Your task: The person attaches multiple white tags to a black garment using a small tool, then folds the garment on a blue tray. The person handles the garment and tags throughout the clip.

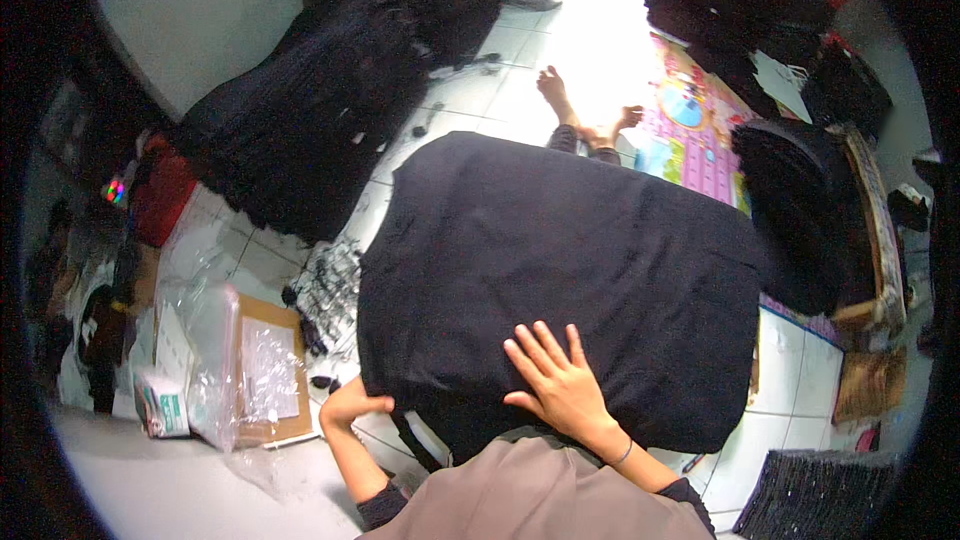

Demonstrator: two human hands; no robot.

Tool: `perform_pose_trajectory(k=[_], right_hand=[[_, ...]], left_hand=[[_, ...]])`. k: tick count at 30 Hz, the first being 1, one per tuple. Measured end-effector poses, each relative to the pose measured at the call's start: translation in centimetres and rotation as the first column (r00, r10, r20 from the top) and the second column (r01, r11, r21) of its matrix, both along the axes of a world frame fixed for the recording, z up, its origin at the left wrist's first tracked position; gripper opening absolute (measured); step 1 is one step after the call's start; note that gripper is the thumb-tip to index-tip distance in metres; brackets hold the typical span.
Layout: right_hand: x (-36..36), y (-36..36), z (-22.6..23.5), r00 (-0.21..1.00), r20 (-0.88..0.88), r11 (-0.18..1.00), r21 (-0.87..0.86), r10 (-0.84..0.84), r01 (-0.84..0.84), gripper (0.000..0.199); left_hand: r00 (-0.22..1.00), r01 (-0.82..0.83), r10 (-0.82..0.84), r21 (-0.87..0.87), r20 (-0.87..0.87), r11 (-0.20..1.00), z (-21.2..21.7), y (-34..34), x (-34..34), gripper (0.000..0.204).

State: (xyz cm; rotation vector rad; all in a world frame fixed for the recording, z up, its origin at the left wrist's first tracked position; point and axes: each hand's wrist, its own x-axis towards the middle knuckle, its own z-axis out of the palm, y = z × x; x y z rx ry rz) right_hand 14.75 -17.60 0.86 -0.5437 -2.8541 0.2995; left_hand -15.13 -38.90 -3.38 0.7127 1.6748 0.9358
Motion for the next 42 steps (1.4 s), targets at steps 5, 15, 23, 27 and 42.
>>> perform_pose_trajectory(k=[5, 15, 23, 27, 42], right_hand=[[3.4, -2.0, 0.3, 0.985, -0.107, 0.973, -0.177, 0.133, -0.150, 0.072], [28.5, 0.7, 3.2, 0.283, -0.634, 0.404, -0.051, -0.720, 0.913, 0.030], [23.8, 2.6, 7.4, 0.733, -0.140, 0.731, -0.315, -0.666, 0.605, 0.048], [14.8, -1.0, 5.9, 0.938, 0.002, 0.901, -0.280, -0.346, 0.333, 0.074], [20.2, 21.3, 12.7, 0.535, -0.698, 0.857, -0.233, -0.477, 0.460, 0.032]], left_hand=[[0.611, -0.784, 0.514, 0.373, 0.602, 0.496, 0.3, -0.3, 3.1, 0.072], [0.841, -0.536, 0.399, 0.463, 0.365, 0.706, 2.8, -0.7, -1.9, 0.077], [0.891, -0.435, 0.277, 0.499, 0.360, 0.750, 5.2, 0.0, -2.8, 0.074], [0.905, -0.424, 0.316, 0.640, 0.284, 0.641, 5.2, -0.1, -3.1, 0.087], [0.988, -0.121, 0.156, 0.539, -0.018, 0.833, 17.8, 26.8, -8.4, 0.089]])
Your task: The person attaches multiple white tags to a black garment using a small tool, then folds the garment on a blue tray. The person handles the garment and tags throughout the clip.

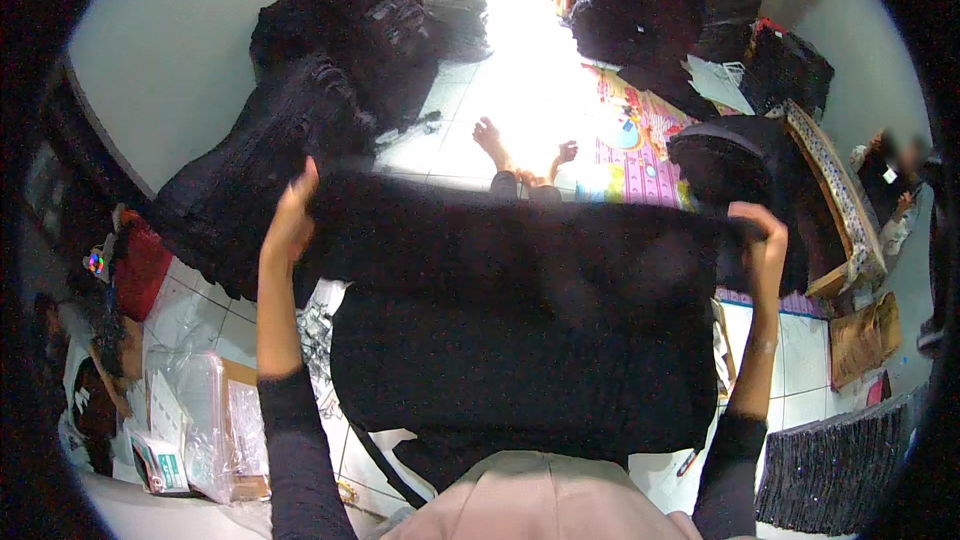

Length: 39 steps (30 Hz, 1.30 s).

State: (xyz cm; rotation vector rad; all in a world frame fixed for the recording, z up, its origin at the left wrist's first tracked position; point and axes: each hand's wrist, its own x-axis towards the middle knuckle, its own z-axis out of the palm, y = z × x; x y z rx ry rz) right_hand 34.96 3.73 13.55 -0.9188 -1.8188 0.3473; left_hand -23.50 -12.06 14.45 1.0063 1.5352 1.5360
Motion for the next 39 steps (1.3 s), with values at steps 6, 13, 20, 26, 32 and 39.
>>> perform_pose_trajectory(k=[6, 13, 20, 26, 32, 39], right_hand=[[-0.7, 6.8, 11.3, 0.806, -0.534, 0.964, 0.080, 0.255, -0.252, 0.035], [5.6, -1.5, 6.7, 0.729, -0.683, 0.995, -0.034, 0.043, -0.092, 0.021], [14.1, -10.7, -8.1, 0.810, -0.560, 0.905, -0.233, 0.173, -0.355, 0.013], [16.4, -8.2, -11.8, 0.892, -0.339, 0.867, -0.295, 0.299, -0.402, 0.023], [11.5, 3.2, -10.7, 0.993, -0.055, 0.868, -0.492, -0.101, 0.061, 0.045], [5.3, 0.9, -13.5, 0.854, 0.405, 0.869, -0.226, -0.327, 0.440, 0.035]], left_hand=[[0.986, -0.125, 0.042, 0.545, 0.162, 0.829, 14.2, 6.1, -2.6, 0.059], [0.993, 0.005, -0.080, 0.661, 0.083, 0.750, 7.7, -11.3, -2.1, 0.054], [0.973, 0.222, -0.217, -0.526, 0.072, 0.821, -7.3, -30.2, 4.7, 0.060], [0.936, -0.263, 0.216, -0.143, -0.278, 0.954, -14.3, -25.7, 10.1, 0.047], [0.674, -0.030, -0.143, 0.220, 0.725, 0.975, -9.4, -9.3, 4.4, 0.046], [0.824, -0.456, 0.319, -0.214, -0.468, 0.864, -11.4, -11.5, 6.9, 0.037]])
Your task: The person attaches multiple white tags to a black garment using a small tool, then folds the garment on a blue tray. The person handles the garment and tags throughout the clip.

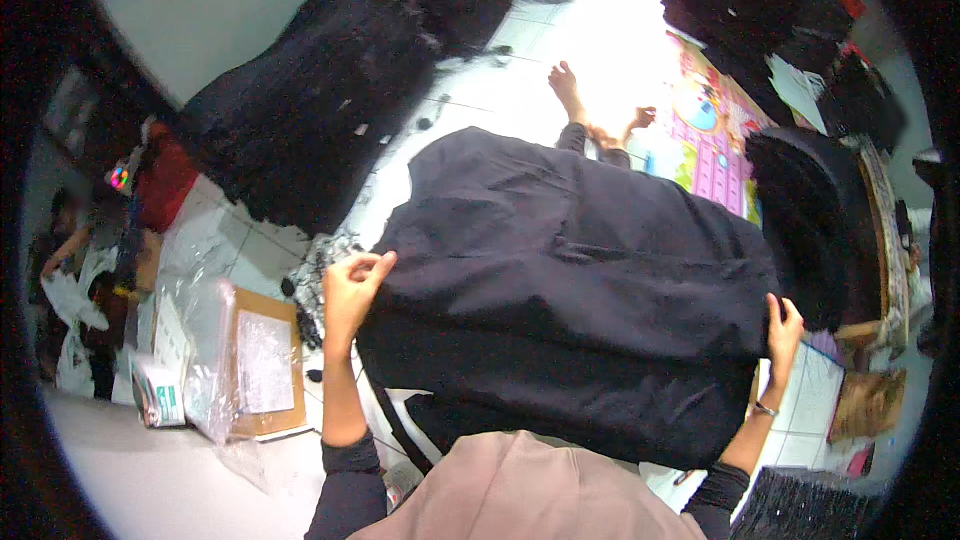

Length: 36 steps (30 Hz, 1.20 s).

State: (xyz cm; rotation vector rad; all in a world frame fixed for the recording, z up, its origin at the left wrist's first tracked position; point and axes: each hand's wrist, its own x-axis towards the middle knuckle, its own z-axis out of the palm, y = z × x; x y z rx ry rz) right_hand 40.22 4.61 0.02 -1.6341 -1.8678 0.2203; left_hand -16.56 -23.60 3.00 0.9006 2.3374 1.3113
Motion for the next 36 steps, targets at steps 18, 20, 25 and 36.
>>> perform_pose_trajectory(k=[18, 20, 25, 36], right_hand=[[1.8, -10.3, 1.4, 0.959, -0.192, 0.976, -0.102, -0.209, 0.193, 0.032], [1.1, -11.1, 1.2, 0.954, -0.201, 0.948, -0.276, -0.221, 0.161, 0.032], [-1.1, -10.0, 0.4, 0.959, -0.134, 0.968, -0.070, -0.249, 0.241, 0.032], [-3.4, -9.8, 1.1, 0.818, 0.394, 0.882, -0.039, -0.418, 0.469, 0.029]], left_hand=[[0.996, -0.023, 0.020, -0.033, -0.088, 0.999, 0.7, -4.5, -0.7, 0.041], [0.999, -0.027, 0.025, -0.050, -0.038, 0.998, -0.3, -5.2, -0.4, 0.040], [0.990, -0.072, 0.054, 0.134, 0.131, 0.988, -3.5, -6.8, 0.5, 0.032], [0.981, -0.185, 0.194, 0.225, -0.015, 0.957, -5.7, -8.7, 1.6, 0.017]])
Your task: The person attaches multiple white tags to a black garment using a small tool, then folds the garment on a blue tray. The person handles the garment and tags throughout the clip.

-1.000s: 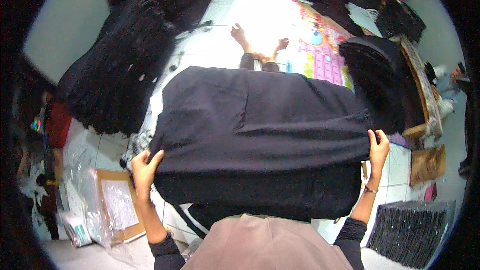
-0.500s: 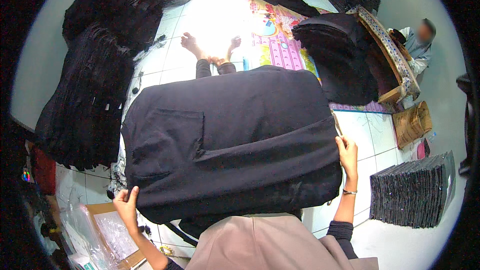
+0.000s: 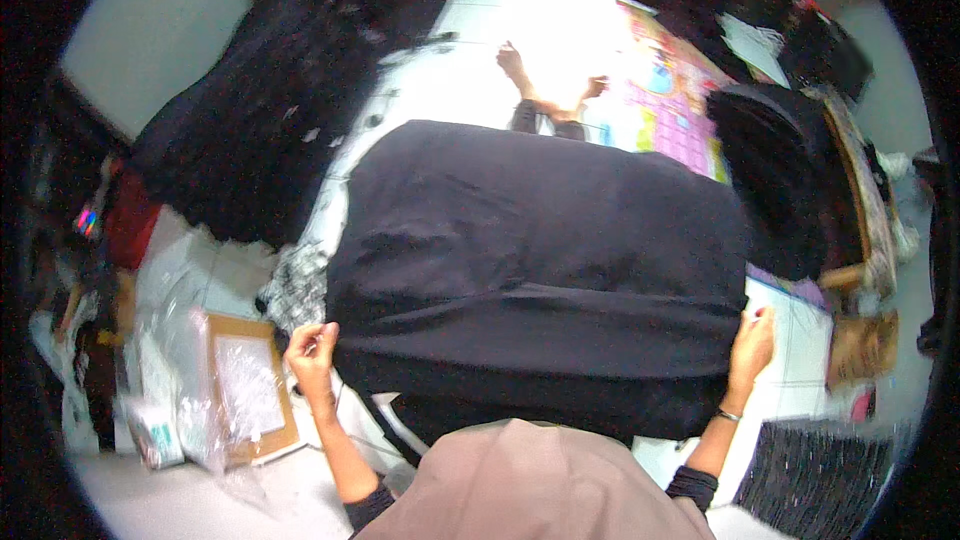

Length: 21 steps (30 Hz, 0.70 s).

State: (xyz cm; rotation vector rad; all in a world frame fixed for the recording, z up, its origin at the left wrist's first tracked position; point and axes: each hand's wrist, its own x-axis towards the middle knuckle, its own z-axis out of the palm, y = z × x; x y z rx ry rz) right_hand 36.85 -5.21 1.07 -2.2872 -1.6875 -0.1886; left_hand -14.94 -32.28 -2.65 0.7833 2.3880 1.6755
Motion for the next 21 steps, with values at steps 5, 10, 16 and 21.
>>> perform_pose_trajectory(k=[5, 10, 16, 21], right_hand=[[-12.7, 4.6, 2.4, 0.489, -0.228, 0.534, 0.227, 0.842, -0.814, 0.037], [-29.8, 5.2, 0.2, 0.178, -0.238, 0.212, 0.128, 0.955, -0.969, 0.041], [-36.2, 7.6, 0.4, 0.189, -0.473, 0.195, -0.038, 0.860, -0.980, 0.037], [-35.0, 7.8, 2.1, 0.259, -0.313, 0.284, 0.037, 0.914, -0.958, 0.021]], left_hand=[[0.942, -0.037, 0.022, -0.036, -0.336, 0.999, 0.6, -1.1, 2.4, 0.026], [0.835, 0.064, -0.110, -0.105, -0.539, 0.992, 1.4, -0.2, 3.6, 0.023], [0.991, 0.112, -0.116, -0.071, -0.063, 0.991, 1.8, 0.6, 0.9, 0.017], [0.929, 0.138, -0.090, -0.110, 0.358, 0.984, 3.2, 1.7, -0.8, 0.027]])
